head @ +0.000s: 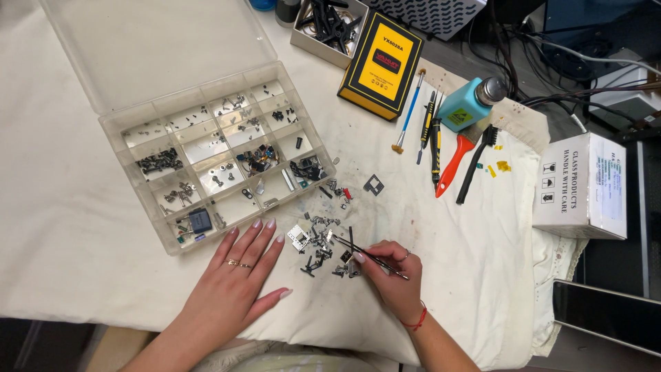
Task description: The person uses tweezers to pick up small electronic components from a pile on a white cloth and places them into a compartmentalized plastic organizer box. The person repeatedly selects items from the table and sorts them into specific sections of the box.
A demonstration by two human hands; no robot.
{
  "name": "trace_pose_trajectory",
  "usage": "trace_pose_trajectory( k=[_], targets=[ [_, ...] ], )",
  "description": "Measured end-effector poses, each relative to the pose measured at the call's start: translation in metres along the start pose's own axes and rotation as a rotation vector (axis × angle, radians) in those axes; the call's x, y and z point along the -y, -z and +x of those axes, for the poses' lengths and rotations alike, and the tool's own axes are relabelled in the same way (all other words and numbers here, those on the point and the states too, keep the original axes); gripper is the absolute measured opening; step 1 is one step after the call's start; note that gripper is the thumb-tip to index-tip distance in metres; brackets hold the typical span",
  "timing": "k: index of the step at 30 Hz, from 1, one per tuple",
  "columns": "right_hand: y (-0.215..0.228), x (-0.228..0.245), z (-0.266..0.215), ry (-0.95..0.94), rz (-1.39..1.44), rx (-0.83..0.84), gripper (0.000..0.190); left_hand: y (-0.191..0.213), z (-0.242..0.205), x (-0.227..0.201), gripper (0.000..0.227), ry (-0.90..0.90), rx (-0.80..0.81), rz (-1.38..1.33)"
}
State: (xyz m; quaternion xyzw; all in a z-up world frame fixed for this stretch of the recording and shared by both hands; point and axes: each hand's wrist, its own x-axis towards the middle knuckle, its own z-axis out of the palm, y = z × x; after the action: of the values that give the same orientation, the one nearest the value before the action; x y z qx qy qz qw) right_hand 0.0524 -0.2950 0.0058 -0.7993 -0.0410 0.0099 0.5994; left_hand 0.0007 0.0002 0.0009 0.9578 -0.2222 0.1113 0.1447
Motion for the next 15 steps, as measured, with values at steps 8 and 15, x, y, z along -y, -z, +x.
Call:
trace_pose_trajectory(
  k=[8, 15],
  targets=[
    [0.008, -0.007, 0.004, -0.154, 0.155, -0.051, 0.009, -0.004, -0.002, 0.000, 0.080, 0.010, -0.001, -0.011],
    [0.006, 0.002, 0.017, -0.197, 0.269, -0.045, 0.010, 0.001, -0.001, 0.000, 0.079, 0.010, -0.012, -0.035]
  ],
)
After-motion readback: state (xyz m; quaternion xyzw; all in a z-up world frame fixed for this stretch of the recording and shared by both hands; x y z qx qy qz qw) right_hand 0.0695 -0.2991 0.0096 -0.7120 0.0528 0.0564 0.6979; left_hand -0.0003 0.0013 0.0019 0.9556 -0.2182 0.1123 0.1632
